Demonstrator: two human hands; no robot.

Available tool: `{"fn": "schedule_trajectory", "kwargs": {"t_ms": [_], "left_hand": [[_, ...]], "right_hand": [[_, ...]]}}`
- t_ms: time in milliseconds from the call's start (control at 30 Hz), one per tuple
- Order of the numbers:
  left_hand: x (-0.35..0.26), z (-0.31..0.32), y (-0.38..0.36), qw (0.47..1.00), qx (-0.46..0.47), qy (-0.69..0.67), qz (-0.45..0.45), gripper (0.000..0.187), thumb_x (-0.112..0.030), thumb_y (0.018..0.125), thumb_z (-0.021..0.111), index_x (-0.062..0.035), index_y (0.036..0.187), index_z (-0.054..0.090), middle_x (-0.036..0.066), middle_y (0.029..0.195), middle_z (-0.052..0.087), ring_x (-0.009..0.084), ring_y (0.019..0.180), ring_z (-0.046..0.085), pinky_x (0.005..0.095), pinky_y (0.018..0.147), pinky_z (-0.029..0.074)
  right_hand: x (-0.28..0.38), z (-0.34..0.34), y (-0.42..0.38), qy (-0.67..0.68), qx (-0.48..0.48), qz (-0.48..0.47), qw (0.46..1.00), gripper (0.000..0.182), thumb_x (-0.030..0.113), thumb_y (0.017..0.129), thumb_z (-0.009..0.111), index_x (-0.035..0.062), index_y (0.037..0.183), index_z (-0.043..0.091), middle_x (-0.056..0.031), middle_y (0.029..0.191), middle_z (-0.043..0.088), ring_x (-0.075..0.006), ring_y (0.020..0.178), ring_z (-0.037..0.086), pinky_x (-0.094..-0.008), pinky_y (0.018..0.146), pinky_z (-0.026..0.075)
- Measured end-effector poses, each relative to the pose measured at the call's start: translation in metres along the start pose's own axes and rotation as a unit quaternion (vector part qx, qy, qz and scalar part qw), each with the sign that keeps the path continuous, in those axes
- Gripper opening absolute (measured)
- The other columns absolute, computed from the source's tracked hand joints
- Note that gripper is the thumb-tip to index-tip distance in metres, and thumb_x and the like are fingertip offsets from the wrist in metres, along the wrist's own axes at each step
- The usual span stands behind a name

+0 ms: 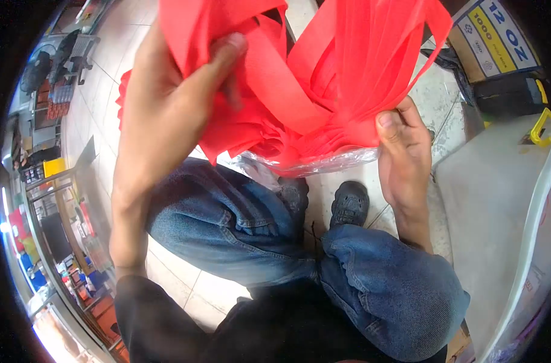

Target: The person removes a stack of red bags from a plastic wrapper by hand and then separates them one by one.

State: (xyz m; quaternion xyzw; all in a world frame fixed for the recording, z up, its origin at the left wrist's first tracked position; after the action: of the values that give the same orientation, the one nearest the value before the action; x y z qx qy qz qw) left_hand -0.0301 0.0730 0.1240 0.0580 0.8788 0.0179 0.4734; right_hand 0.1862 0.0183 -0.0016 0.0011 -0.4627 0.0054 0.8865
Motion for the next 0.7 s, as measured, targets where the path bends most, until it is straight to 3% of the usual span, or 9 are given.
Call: {"fn": "schedule_trajectory", "kwargs": {"t_ms": [67, 100, 233, 400, 467, 533, 600, 633, 700], "left_hand": [[0.017, 0.0, 0.003, 0.997, 0.041, -0.001, 0.072, 0.035, -0.005, 0.096, 0.06, -0.0021, 0.13, 0.054, 0.005, 0.084, 0.064, 0.0109, 0.072, 0.061, 0.0249, 0.069, 0.05], [0.017, -0.004, 0.007, 0.987, 0.131, -0.027, 0.087, 0.039, -0.002, 0.095, 0.059, -0.0024, 0.134, 0.052, 0.008, 0.104, 0.066, 0.0141, 0.093, 0.064, 0.0287, 0.085, 0.051], [0.031, -0.007, 0.004, 0.999, 0.003, 0.011, 0.047, 0.043, -0.003, 0.095, 0.058, -0.002, 0.137, 0.049, 0.01, 0.119, 0.065, 0.017, 0.105, 0.064, 0.0289, 0.092, 0.05], [0.025, -0.012, 0.001, 0.995, -0.015, -0.027, -0.093, 0.046, -0.012, 0.095, 0.059, -0.0008, 0.138, 0.048, 0.01, 0.12, 0.064, 0.0163, 0.104, 0.064, 0.0293, 0.091, 0.05], [0.03, -0.016, 0.002, 0.991, 0.065, -0.036, -0.11, 0.047, -0.014, 0.093, 0.06, 0.0003, 0.137, 0.049, 0.009, 0.119, 0.064, 0.0163, 0.102, 0.064, 0.0293, 0.09, 0.05], [0.016, 0.006, 0.002, 0.991, 0.065, -0.106, -0.044, 0.048, -0.012, 0.09, 0.063, 0.0012, 0.134, 0.05, 0.008, 0.116, 0.064, 0.0146, 0.101, 0.063, 0.0283, 0.09, 0.049], [0.003, 0.017, 0.005, 0.986, 0.163, -0.03, -0.03, 0.047, -0.008, 0.088, 0.066, 0.0014, 0.131, 0.051, 0.007, 0.113, 0.065, 0.0129, 0.1, 0.063, 0.0276, 0.09, 0.049], [0.006, 0.018, 0.008, 0.985, 0.157, 0.046, 0.052, 0.046, -0.005, 0.086, 0.069, 0.0007, 0.129, 0.053, 0.006, 0.108, 0.066, 0.0119, 0.098, 0.063, 0.0266, 0.088, 0.049], [0.006, 0.022, 0.009, 0.982, 0.172, 0.074, 0.032, 0.045, -0.007, 0.085, 0.071, 0.0002, 0.127, 0.055, 0.006, 0.106, 0.067, 0.0119, 0.096, 0.064, 0.0262, 0.087, 0.05]], "right_hand": [[-0.002, 0.0, 0.001, 0.046, 0.0, 0.015, 0.999, 0.027, 0.009, 0.099, 0.058, -0.0033, 0.123, 0.052, -0.0119, 0.115, 0.064, -0.0136, 0.106, 0.059, -0.0286, 0.096, 0.044], [-0.003, -0.002, 0.001, 0.071, -0.001, 0.026, 0.997, 0.028, 0.009, 0.099, 0.058, -0.003, 0.123, 0.051, -0.0118, 0.116, 0.063, -0.0149, 0.109, 0.059, -0.0303, 0.099, 0.043], [-0.001, -0.003, 0.001, 0.11, -0.029, 0.033, 0.993, 0.031, 0.01, 0.099, 0.054, -0.0032, 0.127, 0.047, -0.0141, 0.117, 0.063, -0.0189, 0.112, 0.059, -0.0341, 0.103, 0.041], [0.004, -0.012, 0.001, 0.072, 0.033, 0.046, 0.996, 0.039, 0.012, 0.1, 0.047, -0.0033, 0.135, 0.04, -0.0182, 0.115, 0.061, -0.0242, 0.117, 0.055, -0.0394, 0.108, 0.035], [0.007, -0.005, 0.003, 0.05, 0.028, 0.056, 0.997, 0.037, 0.013, 0.101, 0.046, -0.0025, 0.134, 0.04, -0.0174, 0.11, 0.062, -0.0232, 0.112, 0.056, -0.0384, 0.106, 0.037], [0.01, 0.006, 0.004, 0.029, -0.021, 0.034, 0.999, 0.034, 0.014, 0.102, 0.044, 0.0001, 0.132, 0.039, -0.0136, 0.099, 0.06, -0.02, 0.1, 0.056, -0.0357, 0.098, 0.039], [0.012, 0.012, 0.005, 0.013, -0.021, 0.025, 0.999, 0.033, 0.014, 0.102, 0.043, 0.0011, 0.132, 0.039, -0.0125, 0.096, 0.058, -0.0187, 0.097, 0.054, -0.0343, 0.095, 0.039], [0.012, 0.013, 0.005, -0.003, -0.021, 0.015, 1.0, 0.031, 0.014, 0.102, 0.042, 0.002, 0.131, 0.039, -0.0113, 0.093, 0.056, -0.0173, 0.094, 0.052, -0.0329, 0.093, 0.039], [0.01, 0.012, 0.005, -0.028, -0.002, -0.008, 1.0, 0.033, 0.016, 0.103, 0.041, 0.0024, 0.133, 0.037, -0.0104, 0.092, 0.055, -0.0162, 0.095, 0.051, -0.0323, 0.092, 0.038]]}}
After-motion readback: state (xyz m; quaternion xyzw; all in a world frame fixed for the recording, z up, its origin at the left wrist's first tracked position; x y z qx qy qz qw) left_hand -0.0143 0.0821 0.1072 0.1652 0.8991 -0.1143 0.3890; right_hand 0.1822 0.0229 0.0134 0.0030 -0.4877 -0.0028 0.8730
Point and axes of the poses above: each hand's wrist, its own y-axis towards the middle knuckle, its own z-axis out of the palm, x = y × z, the point moved 2 cm from there along y, towards the middle knuckle
